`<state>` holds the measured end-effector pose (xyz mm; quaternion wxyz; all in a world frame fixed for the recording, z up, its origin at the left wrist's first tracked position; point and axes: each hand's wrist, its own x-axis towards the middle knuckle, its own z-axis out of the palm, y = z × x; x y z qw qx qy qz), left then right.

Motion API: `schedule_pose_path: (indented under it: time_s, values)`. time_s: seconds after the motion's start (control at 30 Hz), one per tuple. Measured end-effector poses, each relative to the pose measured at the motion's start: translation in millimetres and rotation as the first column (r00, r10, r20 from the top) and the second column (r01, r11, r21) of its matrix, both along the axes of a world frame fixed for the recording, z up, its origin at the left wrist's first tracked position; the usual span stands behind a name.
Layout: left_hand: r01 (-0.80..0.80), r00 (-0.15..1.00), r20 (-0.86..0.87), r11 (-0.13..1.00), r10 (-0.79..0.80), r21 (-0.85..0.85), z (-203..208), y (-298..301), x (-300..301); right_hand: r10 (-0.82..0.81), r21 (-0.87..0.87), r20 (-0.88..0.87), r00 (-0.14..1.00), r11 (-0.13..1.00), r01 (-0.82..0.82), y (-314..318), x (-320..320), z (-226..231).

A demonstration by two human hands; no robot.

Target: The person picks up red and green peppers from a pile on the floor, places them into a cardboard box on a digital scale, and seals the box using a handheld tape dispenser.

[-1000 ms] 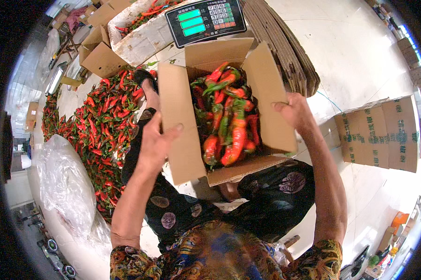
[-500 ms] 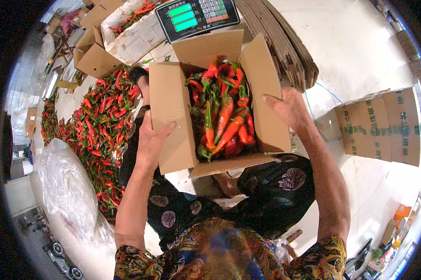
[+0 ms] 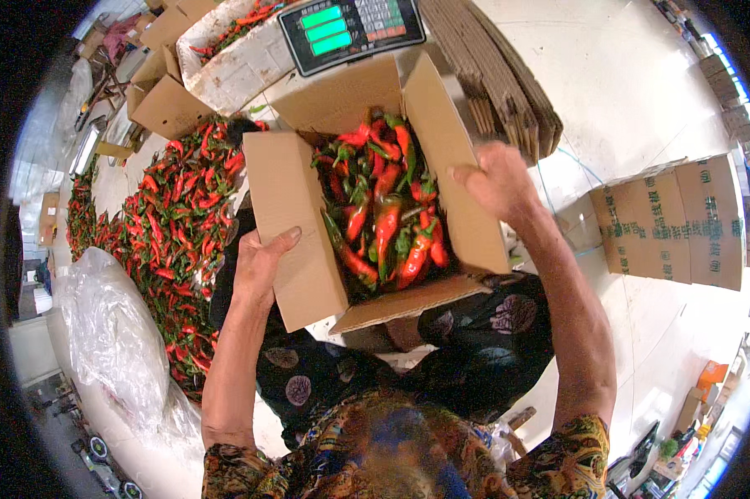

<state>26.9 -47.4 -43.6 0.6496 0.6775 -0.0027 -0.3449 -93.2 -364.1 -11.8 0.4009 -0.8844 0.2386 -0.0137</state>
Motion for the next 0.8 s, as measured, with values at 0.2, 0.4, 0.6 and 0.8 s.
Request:
schedule_pose_path:
  time_s: [0.2, 0.4, 0.6, 0.8]
  values:
    - [-0.048, 0.997, -0.057, 0.997, 0.044, -0.065, 7.1, -13.3, -25.0, 0.016, -0.201, 0.005, 1.000, 0.980, -0.014, -4.9, -1.1, 18.6]
    - [-0.040, 0.993, -0.114, 0.987, 0.022, -0.156, -22.8, -23.9, -23.3, -0.044, -0.270, -0.051, 0.998, 0.963, 0.028, -20.1, 8.3, 0.2]
    - [-0.019, 0.998, 0.056, 0.993, 0.026, -0.118, -24.1, -21.0, -23.0, -0.037, -0.329, -0.010, 0.999, 0.944, 0.031, -26.7, 14.1, -2.4]
    - [-0.296, 0.840, 0.495, 0.952, 0.224, 0.071, 39.8, 27.3, -17.6, 0.008, -0.632, 0.143, 0.990, 0.770, 0.086, -10.6, -2.5, 4.4]
